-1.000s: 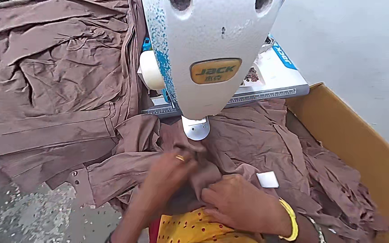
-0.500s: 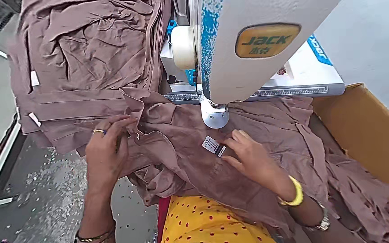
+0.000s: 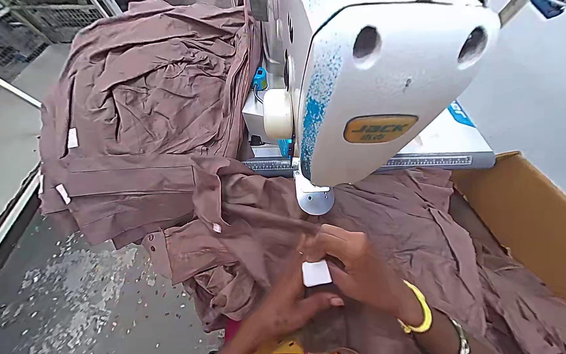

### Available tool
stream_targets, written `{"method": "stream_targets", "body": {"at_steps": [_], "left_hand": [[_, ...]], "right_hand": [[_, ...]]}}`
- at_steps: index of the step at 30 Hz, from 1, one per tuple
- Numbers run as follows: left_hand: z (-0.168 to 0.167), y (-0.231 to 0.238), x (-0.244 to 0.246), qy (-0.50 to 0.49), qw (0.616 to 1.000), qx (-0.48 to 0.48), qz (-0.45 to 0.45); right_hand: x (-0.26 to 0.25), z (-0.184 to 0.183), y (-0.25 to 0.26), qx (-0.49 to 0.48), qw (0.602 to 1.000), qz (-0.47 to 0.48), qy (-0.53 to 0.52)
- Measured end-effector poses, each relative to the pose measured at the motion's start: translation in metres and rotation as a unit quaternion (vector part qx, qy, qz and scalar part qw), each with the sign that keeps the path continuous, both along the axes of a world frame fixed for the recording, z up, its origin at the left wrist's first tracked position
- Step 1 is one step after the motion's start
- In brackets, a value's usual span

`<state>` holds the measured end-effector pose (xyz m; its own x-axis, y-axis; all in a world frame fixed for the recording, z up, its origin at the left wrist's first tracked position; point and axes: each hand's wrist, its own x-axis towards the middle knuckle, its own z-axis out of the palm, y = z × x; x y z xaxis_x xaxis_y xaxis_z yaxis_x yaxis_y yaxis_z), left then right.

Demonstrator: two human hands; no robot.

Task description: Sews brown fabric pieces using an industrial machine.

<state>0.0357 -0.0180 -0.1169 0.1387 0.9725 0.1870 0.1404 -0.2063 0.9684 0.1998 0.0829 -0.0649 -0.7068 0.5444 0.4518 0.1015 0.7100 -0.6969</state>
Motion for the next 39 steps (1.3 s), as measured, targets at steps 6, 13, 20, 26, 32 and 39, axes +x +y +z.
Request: {"method": "stream_targets", "body": {"at_steps": [6,13,20,26,32,39], "left_hand": [[0.041,0.057,-0.042,0.016,0.999,-0.018,0.023],[0.073,0.118,-0.064,0.188,0.971,-0.107,0.104],[0.074,0.126,-0.065,0.222,0.966,-0.111,0.077],[0.066,0.126,-0.066,0.197,0.973,-0.096,0.073],[0.066,0.124,-0.066,0.159,0.978,-0.112,0.072],[0.072,0.119,-0.062,0.135,0.978,-0.135,0.079]], "right_hand": [[0.008,-0.006,0.033,-0.111,0.975,-0.172,0.084],[-0.006,-0.014,0.067,-0.169,0.945,-0.269,0.080],[0.033,-0.005,0.090,-0.142,0.928,-0.341,0.048],[0.056,-0.007,0.145,0.114,0.886,-0.426,-0.142],[0.045,-0.021,0.169,0.213,0.890,-0.341,-0.217],[0.061,-0.024,0.153,0.168,0.914,-0.361,-0.079]]}}
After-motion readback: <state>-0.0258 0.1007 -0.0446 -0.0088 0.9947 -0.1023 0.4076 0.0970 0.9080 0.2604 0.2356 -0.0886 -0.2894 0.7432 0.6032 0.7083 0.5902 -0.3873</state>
